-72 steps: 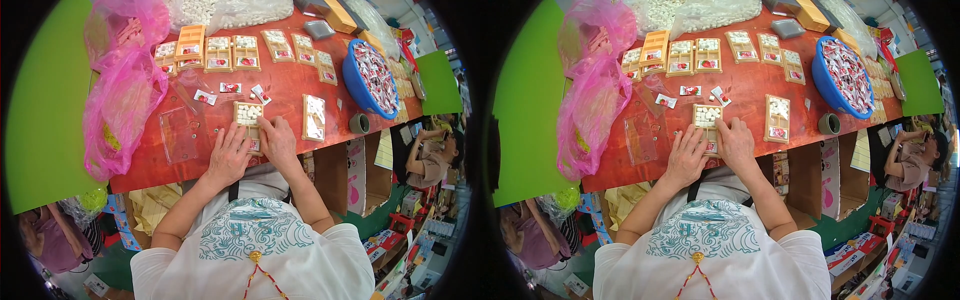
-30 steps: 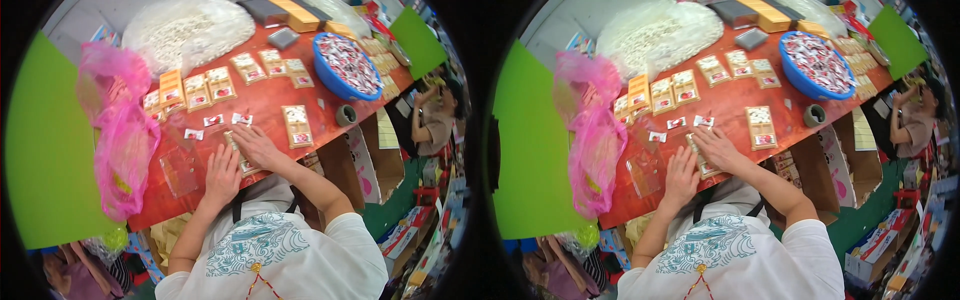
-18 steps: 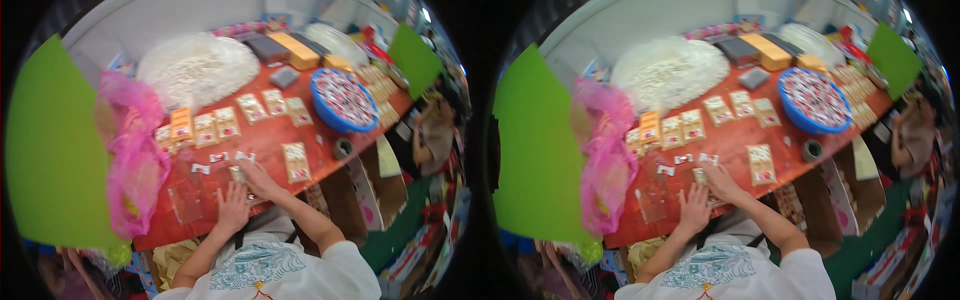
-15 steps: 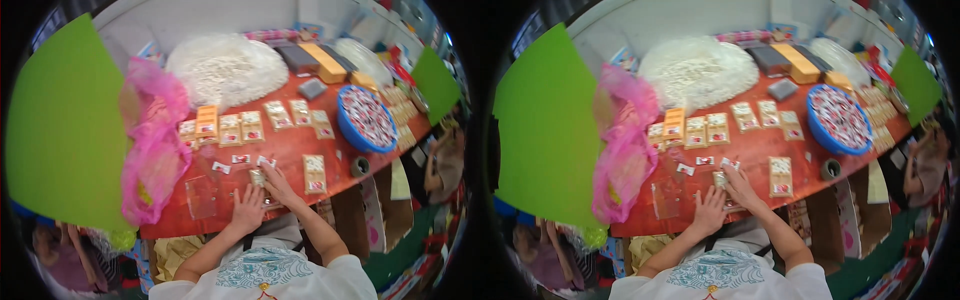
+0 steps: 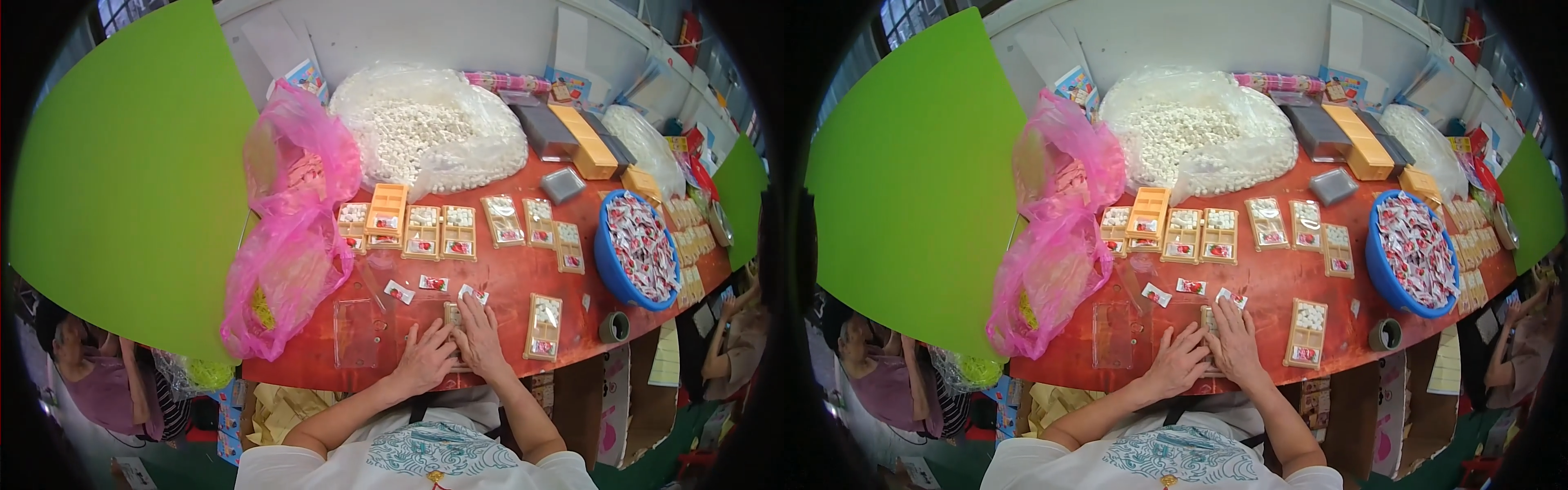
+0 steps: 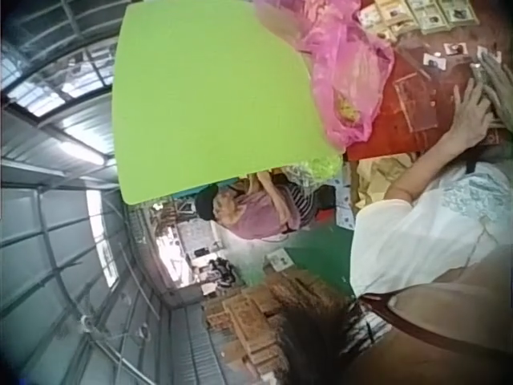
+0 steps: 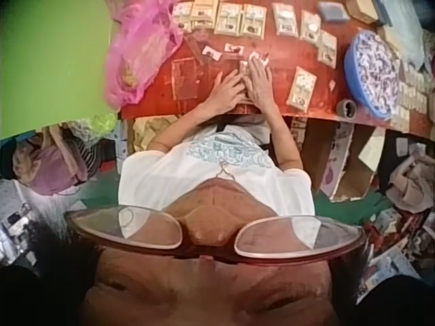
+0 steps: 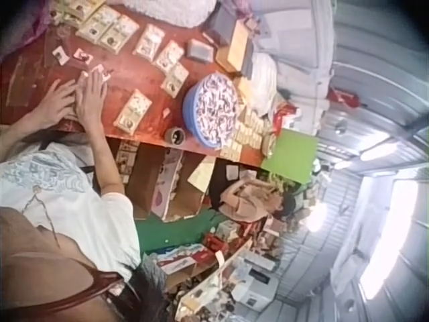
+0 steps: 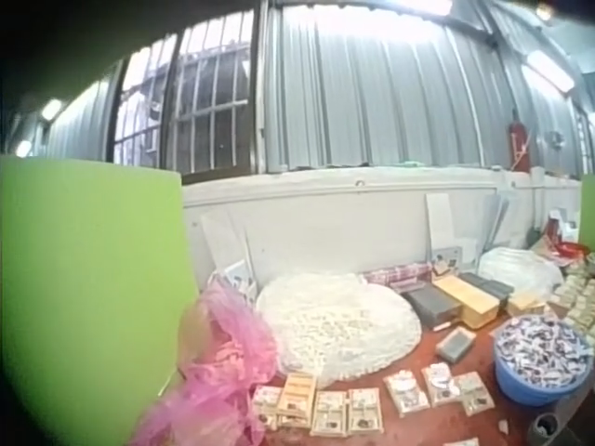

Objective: Packaging small square objects into plastic sleeves and attaching them to decorative cards.

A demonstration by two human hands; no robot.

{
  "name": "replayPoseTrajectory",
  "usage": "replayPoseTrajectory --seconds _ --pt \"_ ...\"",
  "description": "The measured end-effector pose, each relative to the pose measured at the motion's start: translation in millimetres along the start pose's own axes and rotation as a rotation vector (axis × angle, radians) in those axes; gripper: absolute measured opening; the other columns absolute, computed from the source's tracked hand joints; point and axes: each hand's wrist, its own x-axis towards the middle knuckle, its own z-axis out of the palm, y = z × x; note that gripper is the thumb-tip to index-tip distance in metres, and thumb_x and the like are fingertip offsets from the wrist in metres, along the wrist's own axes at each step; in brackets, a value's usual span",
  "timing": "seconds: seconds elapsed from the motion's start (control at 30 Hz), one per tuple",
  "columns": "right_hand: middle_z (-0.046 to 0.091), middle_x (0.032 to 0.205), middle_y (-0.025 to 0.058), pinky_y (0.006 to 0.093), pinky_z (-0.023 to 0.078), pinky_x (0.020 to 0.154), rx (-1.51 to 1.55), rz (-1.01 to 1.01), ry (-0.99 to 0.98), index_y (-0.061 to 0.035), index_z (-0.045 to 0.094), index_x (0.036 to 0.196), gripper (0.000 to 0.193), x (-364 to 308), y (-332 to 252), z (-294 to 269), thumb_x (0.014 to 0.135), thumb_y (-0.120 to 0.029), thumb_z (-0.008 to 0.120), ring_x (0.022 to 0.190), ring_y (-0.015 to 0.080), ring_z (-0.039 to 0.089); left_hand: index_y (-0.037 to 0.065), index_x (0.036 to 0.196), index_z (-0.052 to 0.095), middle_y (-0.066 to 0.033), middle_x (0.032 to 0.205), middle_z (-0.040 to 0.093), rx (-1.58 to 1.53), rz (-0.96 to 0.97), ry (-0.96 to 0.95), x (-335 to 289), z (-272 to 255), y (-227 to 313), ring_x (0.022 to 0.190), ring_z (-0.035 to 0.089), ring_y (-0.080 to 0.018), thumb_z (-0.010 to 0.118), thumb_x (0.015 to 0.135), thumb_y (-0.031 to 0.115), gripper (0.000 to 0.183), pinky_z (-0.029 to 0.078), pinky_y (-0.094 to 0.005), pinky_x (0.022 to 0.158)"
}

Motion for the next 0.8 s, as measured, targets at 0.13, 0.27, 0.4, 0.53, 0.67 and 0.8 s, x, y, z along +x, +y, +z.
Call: replayPoseTrajectory --seconds 0.13,0.27,0.4,0.53,0.67,0.8 --pt "0.031 0.148 0.0186 0.0495 0.016 0.112 -0.04 -0.017 0.011 -0.0028 0.035 0.141 0.059 2 -4 -6 0.089 -0.021 0.054 0.139 0.0323 0.026 0.006 0.117 0.058 -0.0168 0.14 0.042 -0.071 -0.012 0.031 7 -22 -5 0.132 0.036 -0.036 0.057 0.088 0.019 0.031 0.025 -0.0563 0.105" --pt "0.032 0.147 0.0197 0.0493 0.015 0.112 -0.035 -0.003 0.029 -0.0031 0.039 0.139 0.055 4 -9 -14 0.087 -0.017 0.054 0.139 0.0321 0.028 0.006 0.115 0.058 -0.0157 0.136 0.045 -0.126 0.032 0.098 24 -42 -20 0.129 0.041 -0.0341 0.057 0.088 0.019 0.03 0.029 -0.0521 0.104" --pt "0.035 0.144 0.0199 0.0499 0.019 0.11 -0.072 -0.02 0.067 -0.003 0.043 0.135 0.056 2 -12 -21 0.083 -0.017 0.06 0.135 0.0315 0.033 0.005 0.11 0.062 -0.0147 0.124 0.056 -0.188 0.082 0.187 50 -67 -32 0.117 0.051 -0.0313 0.06 0.086 0.017 0.026 0.037 -0.0429 0.099" --pt "0.04 0.14 0.019 0.0481 0.024 0.107 -0.05 -0.017 0.142 -0.0037 0.046 0.131 0.05 -2 -14 -25 0.084 -0.016 0.059 0.131 0.0303 0.038 0.005 0.115 0.061 -0.0165 0.127 0.055 -0.198 0.102 0.149 76 -74 -37 0.118 0.051 -0.0338 0.061 0.085 0.012 0.031 0.039 -0.0423 0.1" --pt "0.044 0.137 0.0179 0.0472 0.026 0.106 -0.054 -0.043 0.171 -0.004 0.048 0.13 0.049 -1 -15 -38 0.084 -0.015 0.06 0.125 0.0291 0.044 0.004 0.117 0.059 -0.0179 0.129 0.053 -0.29 0.122 0.174 77 -58 -21 0.121 0.049 -0.0343 0.061 0.085 0.009 0.033 0.039 -0.0413 0.102" --pt "0.047 0.134 0.0168 0.0479 0.028 0.103 -0.103 -0.053 0.224 -0.0036 0.048 0.13 0.051 27 -3 -78 0.082 -0.012 0.062 0.123 0.0295 0.046 0.003 0.123 0.055 -0.0181 0.136 0.046 -0.22 0.048 0.25 55 -28 -18 0.128 0.043 -0.0344 0.059 0.084 0.007 0.039 0.034 -0.0406 0.106"
